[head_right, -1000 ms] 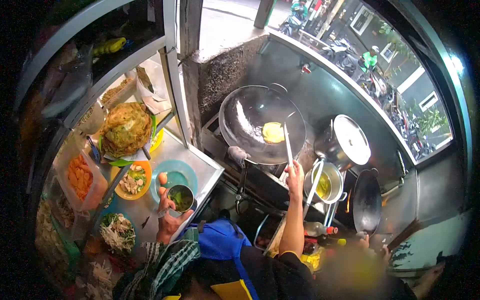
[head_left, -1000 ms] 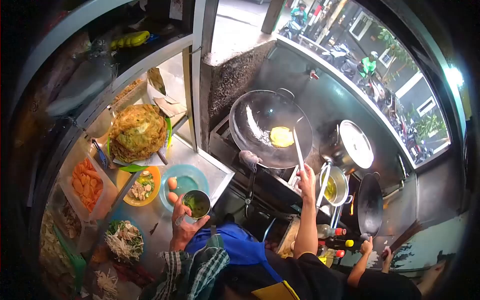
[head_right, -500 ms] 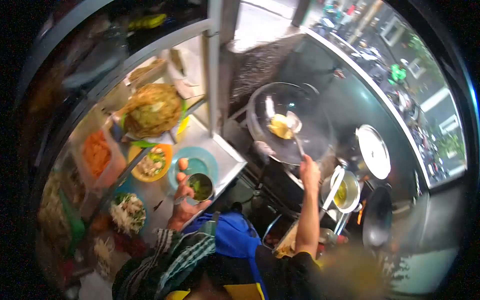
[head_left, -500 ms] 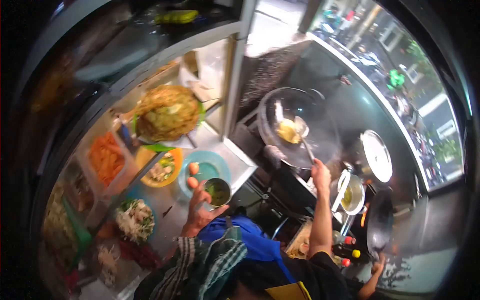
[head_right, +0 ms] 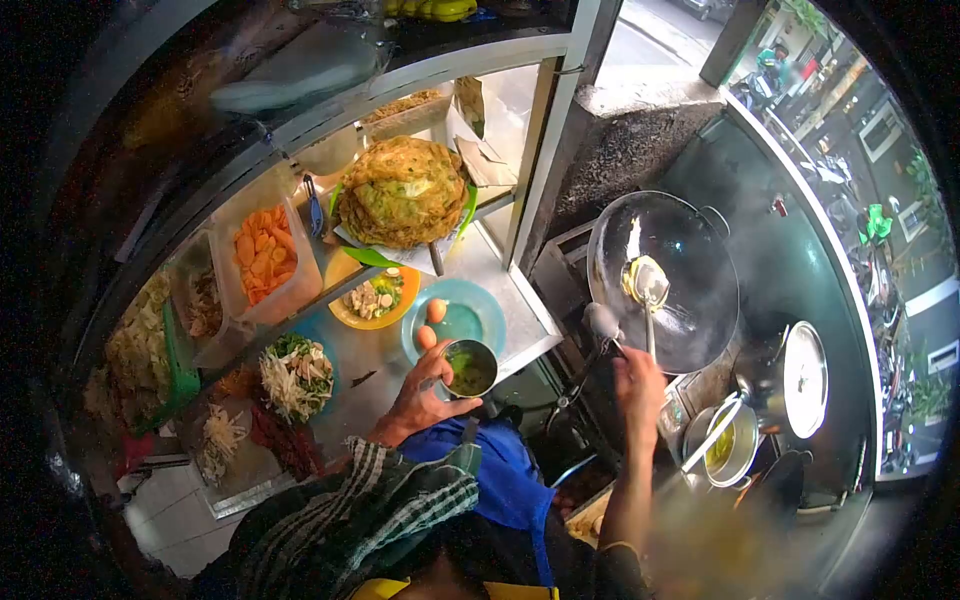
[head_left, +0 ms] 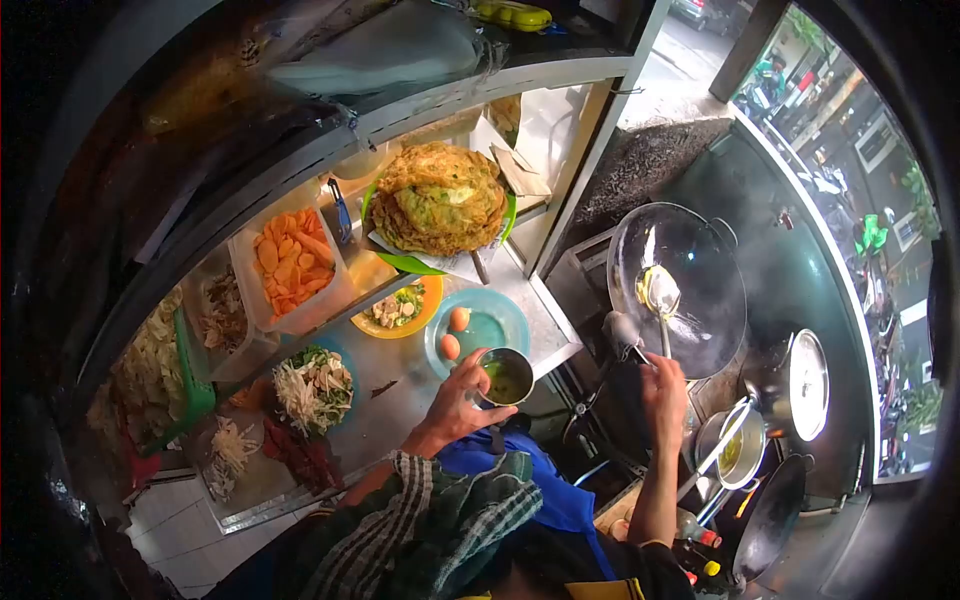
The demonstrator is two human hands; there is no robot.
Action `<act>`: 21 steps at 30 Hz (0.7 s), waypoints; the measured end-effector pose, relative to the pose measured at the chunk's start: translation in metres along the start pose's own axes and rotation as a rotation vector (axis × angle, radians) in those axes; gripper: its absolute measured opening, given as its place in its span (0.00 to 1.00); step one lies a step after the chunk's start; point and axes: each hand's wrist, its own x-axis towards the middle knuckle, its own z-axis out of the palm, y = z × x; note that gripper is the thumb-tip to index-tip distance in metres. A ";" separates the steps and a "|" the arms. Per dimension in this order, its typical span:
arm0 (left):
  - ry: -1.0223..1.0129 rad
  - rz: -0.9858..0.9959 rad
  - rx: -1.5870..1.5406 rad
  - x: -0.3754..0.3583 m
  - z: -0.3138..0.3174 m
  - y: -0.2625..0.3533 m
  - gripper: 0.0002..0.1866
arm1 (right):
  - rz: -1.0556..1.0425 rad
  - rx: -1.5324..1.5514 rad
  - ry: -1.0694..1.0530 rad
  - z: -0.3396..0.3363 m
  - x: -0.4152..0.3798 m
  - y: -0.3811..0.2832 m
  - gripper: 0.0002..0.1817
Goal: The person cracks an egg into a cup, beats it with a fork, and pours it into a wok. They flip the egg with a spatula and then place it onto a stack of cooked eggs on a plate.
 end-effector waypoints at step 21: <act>-0.178 0.073 -0.095 0.043 0.030 0.035 0.26 | -0.218 0.485 -0.535 -0.026 -0.001 -0.130 0.24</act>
